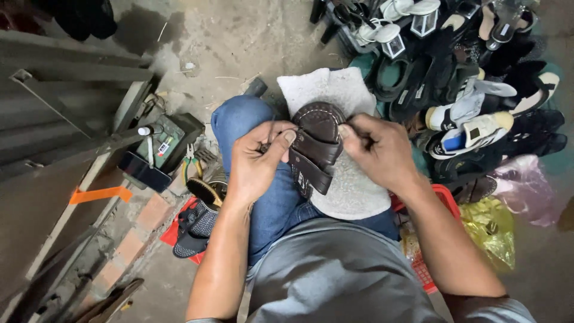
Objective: Hand-sewing the leather strap of a brown sandal using a needle and thread in a repair shop.
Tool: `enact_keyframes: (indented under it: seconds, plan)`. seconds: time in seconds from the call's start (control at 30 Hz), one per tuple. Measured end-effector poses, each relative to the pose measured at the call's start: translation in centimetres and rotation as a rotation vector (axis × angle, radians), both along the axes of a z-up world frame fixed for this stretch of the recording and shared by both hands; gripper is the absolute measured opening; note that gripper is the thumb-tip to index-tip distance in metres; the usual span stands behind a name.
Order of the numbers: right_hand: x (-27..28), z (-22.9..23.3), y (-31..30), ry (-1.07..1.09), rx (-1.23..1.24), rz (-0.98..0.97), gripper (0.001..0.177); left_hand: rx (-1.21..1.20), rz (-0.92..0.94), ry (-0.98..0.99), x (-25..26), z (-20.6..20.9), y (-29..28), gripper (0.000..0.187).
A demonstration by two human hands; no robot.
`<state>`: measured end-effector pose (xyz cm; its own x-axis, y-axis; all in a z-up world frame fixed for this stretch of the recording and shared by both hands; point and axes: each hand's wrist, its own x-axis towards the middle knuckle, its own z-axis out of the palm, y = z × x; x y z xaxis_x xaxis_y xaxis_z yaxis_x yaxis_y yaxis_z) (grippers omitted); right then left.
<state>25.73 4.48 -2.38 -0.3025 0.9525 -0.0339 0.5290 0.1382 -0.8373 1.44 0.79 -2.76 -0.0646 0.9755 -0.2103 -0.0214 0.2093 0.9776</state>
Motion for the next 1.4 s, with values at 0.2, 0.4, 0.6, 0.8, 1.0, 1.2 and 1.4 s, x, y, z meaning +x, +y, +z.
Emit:
enact_keyframes:
  seconds: [0.2, 0.4, 0.6, 0.8, 1.0, 1.2, 1.4]
  plan:
    - [-1.1, -1.3, -0.3, 0.062, 0.053, -0.049, 0.033, -0.063, -0.079, -0.393, 1.7, 1.4, -0.3, 0.016]
    - [-1.2, -1.3, 0.4, 0.113, 0.087, -0.023, 0.047, 0.292, -0.138, 0.461, 4.8, 3.4, -3.2, 0.017]
    - [-1.2, -0.8, 0.4, 0.17, 0.061, 0.023, 0.046, 0.426, -0.105, 0.557, 4.5, 3.9, -4.5, 0.015]
    - [-0.4, -1.7, 1.0, 0.282, -0.08, -0.009, 0.045, 0.314, 0.011, 0.313, 2.6, 3.7, -1.7, 0.018]
    - [-0.2, -0.7, 0.6, 0.359, -0.107, -0.071, 0.059, 0.275, -0.138, 0.258, 2.4, 5.2, -0.2, 0.023]
    - [-0.1, -0.5, 0.6, 0.359, -0.116, -0.088, 0.06, 0.164, -0.137, 0.772, 2.5, 4.2, -0.9, 0.035]
    - [0.3, -1.2, 0.8, 0.369, -0.15, -0.083, 0.062, 0.126, -0.046, 0.884, 2.8, 3.8, 0.2, 0.018]
